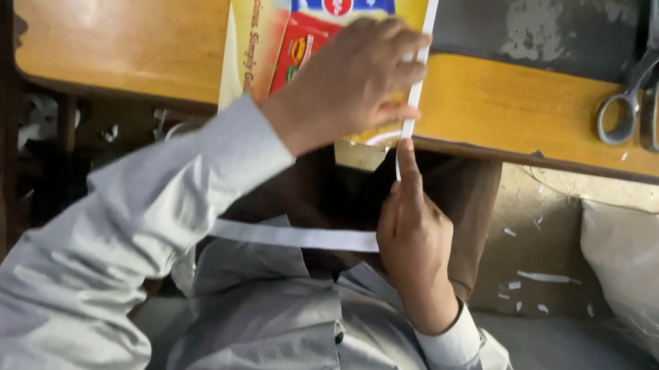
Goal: The person uses a sewing machine to stitch a white strip of material along the edge of various printed paper sheets. They handle the sheets one by one, guiding them through the machine to attach the strip, and then move the finished items aside.
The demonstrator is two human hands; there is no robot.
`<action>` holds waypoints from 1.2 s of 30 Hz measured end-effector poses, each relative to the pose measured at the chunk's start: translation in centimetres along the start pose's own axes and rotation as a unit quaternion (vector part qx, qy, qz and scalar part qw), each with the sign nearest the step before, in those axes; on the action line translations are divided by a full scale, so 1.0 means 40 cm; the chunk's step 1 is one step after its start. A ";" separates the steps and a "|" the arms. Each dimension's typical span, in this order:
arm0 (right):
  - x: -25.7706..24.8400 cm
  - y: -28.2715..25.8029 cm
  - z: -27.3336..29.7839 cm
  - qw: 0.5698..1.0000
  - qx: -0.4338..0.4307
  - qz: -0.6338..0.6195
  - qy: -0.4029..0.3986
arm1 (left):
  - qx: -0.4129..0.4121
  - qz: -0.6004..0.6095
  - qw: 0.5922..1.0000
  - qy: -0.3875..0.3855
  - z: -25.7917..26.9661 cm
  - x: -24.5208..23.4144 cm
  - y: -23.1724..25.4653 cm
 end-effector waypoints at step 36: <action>-0.028 0.012 -0.313 0.999 0.008 0.006 -0.042 | -0.008 0.039 0.999 -0.011 -0.045 0.019 -0.101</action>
Point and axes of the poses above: each hand's wrist, its own z-axis away from the middle knuckle, its own x-axis out of the palm, y = z × x, the point moved 9 cm from there along -z, towards the middle knuckle, and after that the axes turned 3 degrees about y, right-handed, at the moved point
